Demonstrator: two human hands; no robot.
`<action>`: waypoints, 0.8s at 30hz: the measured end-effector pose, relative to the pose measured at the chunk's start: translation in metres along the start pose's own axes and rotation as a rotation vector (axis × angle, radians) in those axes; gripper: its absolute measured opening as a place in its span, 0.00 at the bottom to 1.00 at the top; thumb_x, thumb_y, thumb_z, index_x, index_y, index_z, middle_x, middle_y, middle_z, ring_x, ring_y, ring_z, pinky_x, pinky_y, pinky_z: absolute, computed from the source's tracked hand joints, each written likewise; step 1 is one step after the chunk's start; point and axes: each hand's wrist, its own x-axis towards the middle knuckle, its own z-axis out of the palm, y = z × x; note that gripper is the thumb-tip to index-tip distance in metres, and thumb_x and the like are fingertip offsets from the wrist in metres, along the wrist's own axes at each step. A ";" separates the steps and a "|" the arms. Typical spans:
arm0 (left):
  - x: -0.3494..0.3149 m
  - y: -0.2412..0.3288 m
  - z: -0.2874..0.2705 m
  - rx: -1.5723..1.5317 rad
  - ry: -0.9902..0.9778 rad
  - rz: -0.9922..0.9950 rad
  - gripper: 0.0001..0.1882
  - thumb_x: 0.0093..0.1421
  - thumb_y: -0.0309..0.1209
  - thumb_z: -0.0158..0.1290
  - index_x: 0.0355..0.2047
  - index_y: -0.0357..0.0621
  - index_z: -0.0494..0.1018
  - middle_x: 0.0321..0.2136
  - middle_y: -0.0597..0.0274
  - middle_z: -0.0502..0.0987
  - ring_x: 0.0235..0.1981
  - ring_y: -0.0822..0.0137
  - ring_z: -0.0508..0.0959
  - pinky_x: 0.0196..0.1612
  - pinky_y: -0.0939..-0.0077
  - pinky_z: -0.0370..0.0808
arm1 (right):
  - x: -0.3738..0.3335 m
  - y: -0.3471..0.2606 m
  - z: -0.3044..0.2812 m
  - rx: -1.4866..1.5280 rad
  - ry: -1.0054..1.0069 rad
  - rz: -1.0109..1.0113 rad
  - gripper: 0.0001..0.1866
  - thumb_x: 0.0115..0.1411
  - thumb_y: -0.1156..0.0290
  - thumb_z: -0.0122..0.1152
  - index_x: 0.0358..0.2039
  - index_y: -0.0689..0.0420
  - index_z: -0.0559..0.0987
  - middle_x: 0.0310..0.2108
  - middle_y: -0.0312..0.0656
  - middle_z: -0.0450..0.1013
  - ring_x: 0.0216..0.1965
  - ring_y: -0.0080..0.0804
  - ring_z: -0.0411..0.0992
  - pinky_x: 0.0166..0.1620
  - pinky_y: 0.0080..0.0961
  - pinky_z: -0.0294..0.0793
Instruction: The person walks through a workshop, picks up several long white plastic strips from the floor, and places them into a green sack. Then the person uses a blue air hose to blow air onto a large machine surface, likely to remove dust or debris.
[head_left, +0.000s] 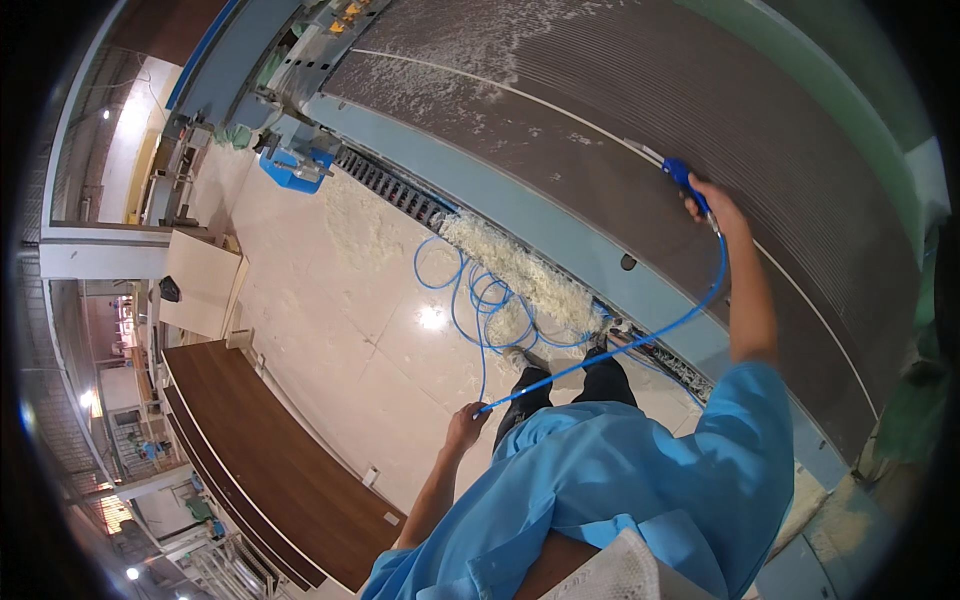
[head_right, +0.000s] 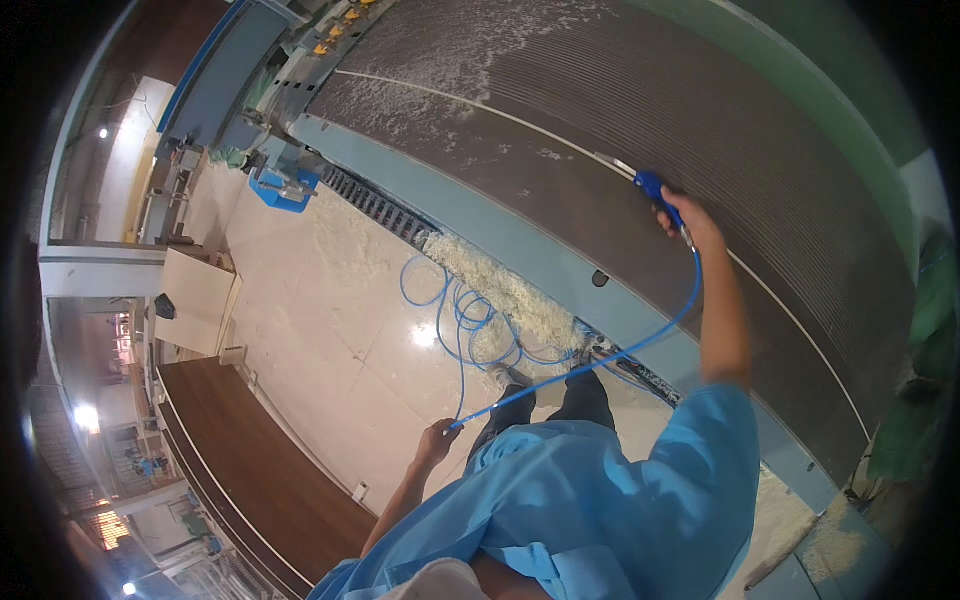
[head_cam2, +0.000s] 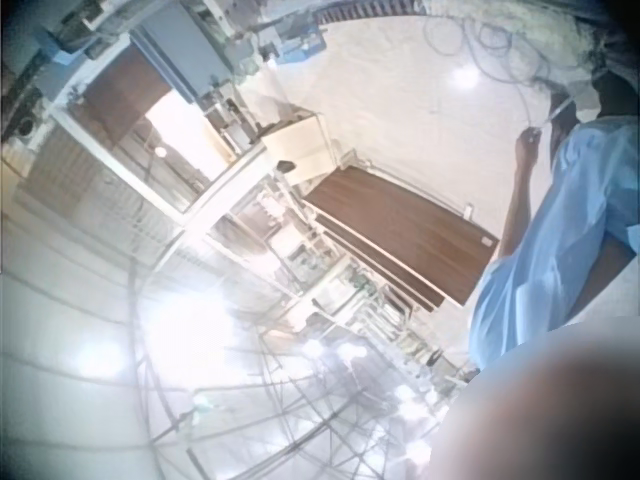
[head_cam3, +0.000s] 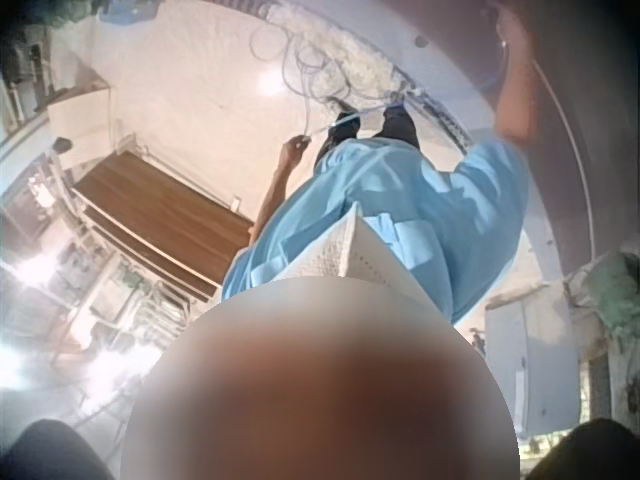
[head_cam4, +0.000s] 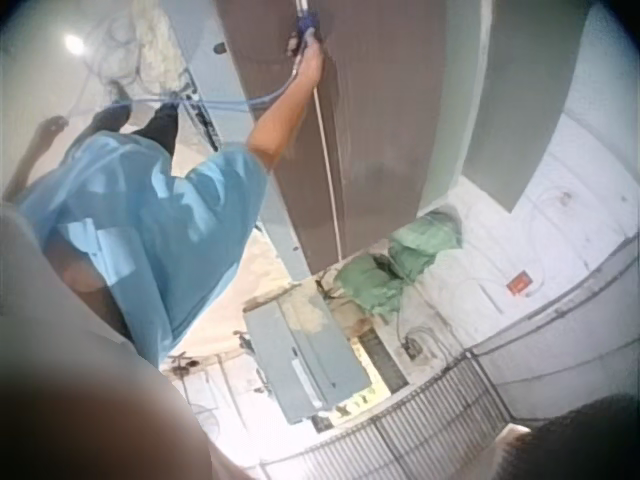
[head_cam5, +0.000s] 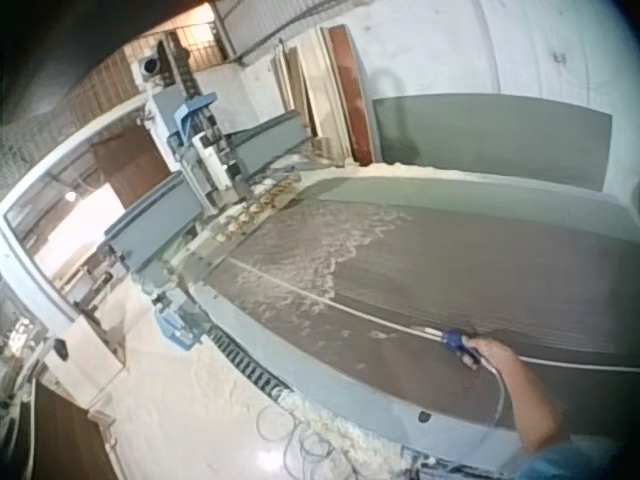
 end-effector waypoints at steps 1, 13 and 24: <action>0.000 -0.011 0.000 -0.024 -0.012 0.020 0.14 0.62 0.41 0.53 0.40 0.45 0.79 0.37 0.50 0.80 0.40 0.49 0.79 0.42 0.60 0.75 | -0.013 0.003 0.010 -0.049 -0.039 0.042 0.25 0.67 0.46 0.49 0.33 0.58 0.75 0.16 0.33 0.69 0.16 0.19 0.66 0.20 0.18 0.63; 0.026 -0.142 -0.091 -0.196 0.182 -0.083 0.12 0.63 0.39 0.49 0.37 0.47 0.78 0.30 0.53 0.81 0.35 0.53 0.81 0.39 0.64 0.76 | 0.055 0.031 0.149 0.659 0.378 -0.139 0.20 0.67 0.50 0.51 0.31 0.56 0.71 0.19 0.34 0.70 0.16 0.22 0.67 0.18 0.20 0.66; 0.091 -0.117 -0.154 -0.184 0.144 -0.014 0.17 0.65 0.43 0.47 0.37 0.44 0.79 0.28 0.54 0.81 0.33 0.58 0.82 0.38 0.67 0.75 | 0.217 -0.059 0.225 0.489 0.466 -0.142 0.21 0.68 0.51 0.49 0.28 0.56 0.72 0.17 0.37 0.70 0.15 0.26 0.69 0.16 0.24 0.67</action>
